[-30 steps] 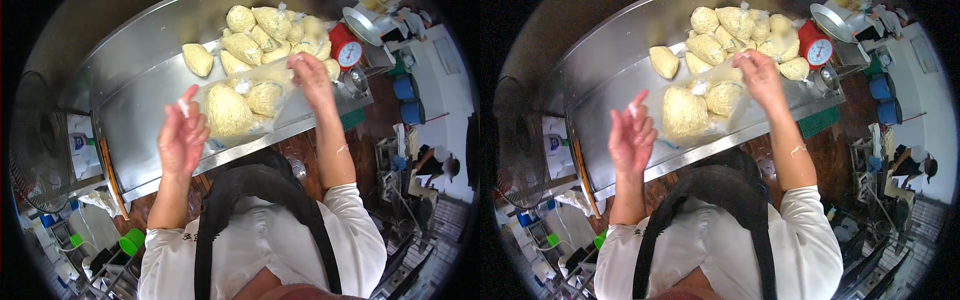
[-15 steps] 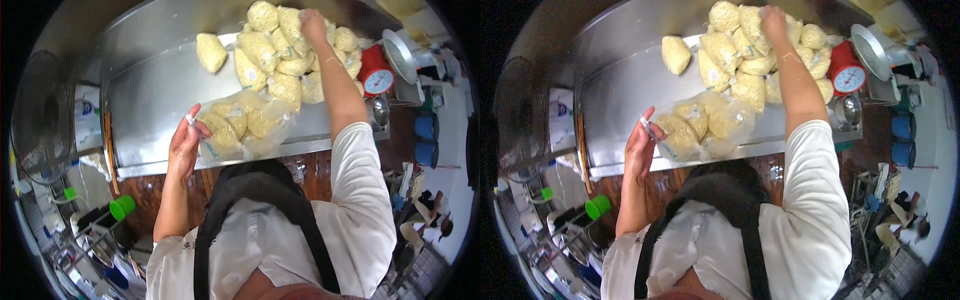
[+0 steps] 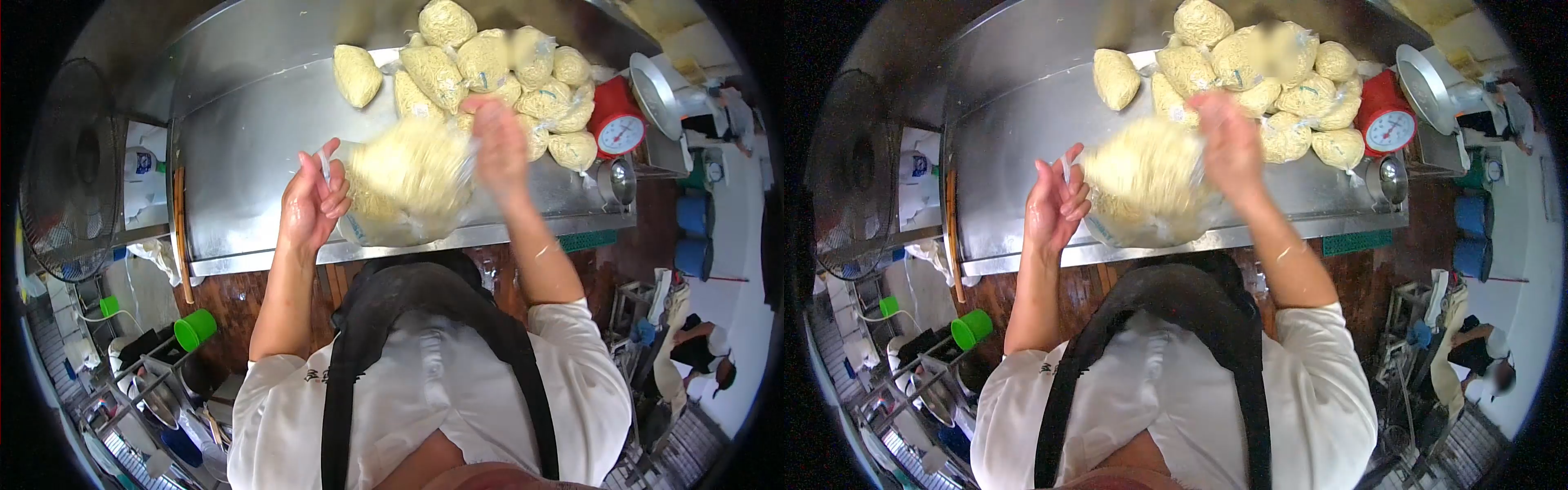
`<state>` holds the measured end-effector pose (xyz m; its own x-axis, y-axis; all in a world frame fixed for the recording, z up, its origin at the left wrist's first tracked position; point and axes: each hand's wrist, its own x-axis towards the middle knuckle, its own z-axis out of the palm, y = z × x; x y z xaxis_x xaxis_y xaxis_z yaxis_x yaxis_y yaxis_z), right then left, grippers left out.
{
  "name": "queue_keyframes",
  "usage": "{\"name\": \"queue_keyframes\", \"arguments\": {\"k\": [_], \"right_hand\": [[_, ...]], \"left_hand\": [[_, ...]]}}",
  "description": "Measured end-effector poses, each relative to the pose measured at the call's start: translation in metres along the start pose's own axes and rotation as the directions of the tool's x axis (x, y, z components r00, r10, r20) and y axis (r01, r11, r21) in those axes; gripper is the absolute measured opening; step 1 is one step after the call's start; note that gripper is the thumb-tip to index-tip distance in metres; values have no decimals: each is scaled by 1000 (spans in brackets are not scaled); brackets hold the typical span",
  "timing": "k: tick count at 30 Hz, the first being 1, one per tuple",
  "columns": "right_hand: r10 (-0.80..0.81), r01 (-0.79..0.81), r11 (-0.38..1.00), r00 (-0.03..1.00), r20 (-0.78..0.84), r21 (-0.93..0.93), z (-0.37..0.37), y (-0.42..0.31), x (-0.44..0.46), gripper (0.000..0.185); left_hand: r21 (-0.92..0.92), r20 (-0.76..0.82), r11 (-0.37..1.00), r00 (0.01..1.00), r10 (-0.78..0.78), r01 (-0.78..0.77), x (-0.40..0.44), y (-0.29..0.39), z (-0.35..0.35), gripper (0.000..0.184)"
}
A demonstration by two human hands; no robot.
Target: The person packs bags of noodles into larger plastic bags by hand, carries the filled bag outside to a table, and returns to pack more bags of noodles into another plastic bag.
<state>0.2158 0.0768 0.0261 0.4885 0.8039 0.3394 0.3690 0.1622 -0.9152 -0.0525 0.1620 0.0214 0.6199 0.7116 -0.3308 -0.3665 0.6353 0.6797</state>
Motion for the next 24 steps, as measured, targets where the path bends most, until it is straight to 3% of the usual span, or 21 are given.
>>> {"name": "queue_keyframes", "arguments": {"k": [2, 5, 8, 11, 14, 15, 16, 18, 20, 22, 24], "right_hand": [[152, -139, 985, 979, 139, -100, 29, 40, -48, 29], [351, -279, 914, 907, 231, -293, 36, 37, -71, 22], [189, -153, 971, 962, 197, -186, 24, 30, -61, 20], [558, -551, 828, 786, 266, -105, 28, 39, -61, 30], [73, -60, 996, 969, 237, -60, 35, 37, -66, 46], [6, 57, 932, 985, 174, -358, 33, 35, -69, 49], [-77, 143, 764, 988, 132, -629, 27, 33, -73, 52], [6, 77, 516, 996, 94, -853, 11, 46, -82, 56], [342, -138, 473, 939, 37, -870, -6, 100, -109, 58], [546, -328, 612, 833, 84, -719, -36, 135, -108, 52], [603, -471, 703, 792, 95, -533, -44, 131, -104, 44]], "left_hand": [[-33, 24, 999, 1000, -12, 13, -5, 1, -6, 76], [46, 28, 998, 999, -40, 38, -14, -2, -14, 75], [3, 37, 999, 999, -38, 38, -15, 4, -23, 74], [-6, 28, 999, 999, -36, 36, -11, 4, -21, 74], [16, 24, 1000, 999, -25, 24, -7, 5, -23, 74], [30, 20, 999, 1000, -23, 22, -7, 6, -24, 74], [50, 28, 998, 999, -25, 24, -7, 6, -25, 74], [83, 48, 996, 999, -26, 22, -9, 3, -28, 73], [118, 42, 993, 999, -24, 19, -13, 0, -27, 70], [146, 57, 989, 998, -25, 17, -9, -2, -19, 65], [174, 78, 984, 996, -50, 36, 2, 0, -8, 59]]}}
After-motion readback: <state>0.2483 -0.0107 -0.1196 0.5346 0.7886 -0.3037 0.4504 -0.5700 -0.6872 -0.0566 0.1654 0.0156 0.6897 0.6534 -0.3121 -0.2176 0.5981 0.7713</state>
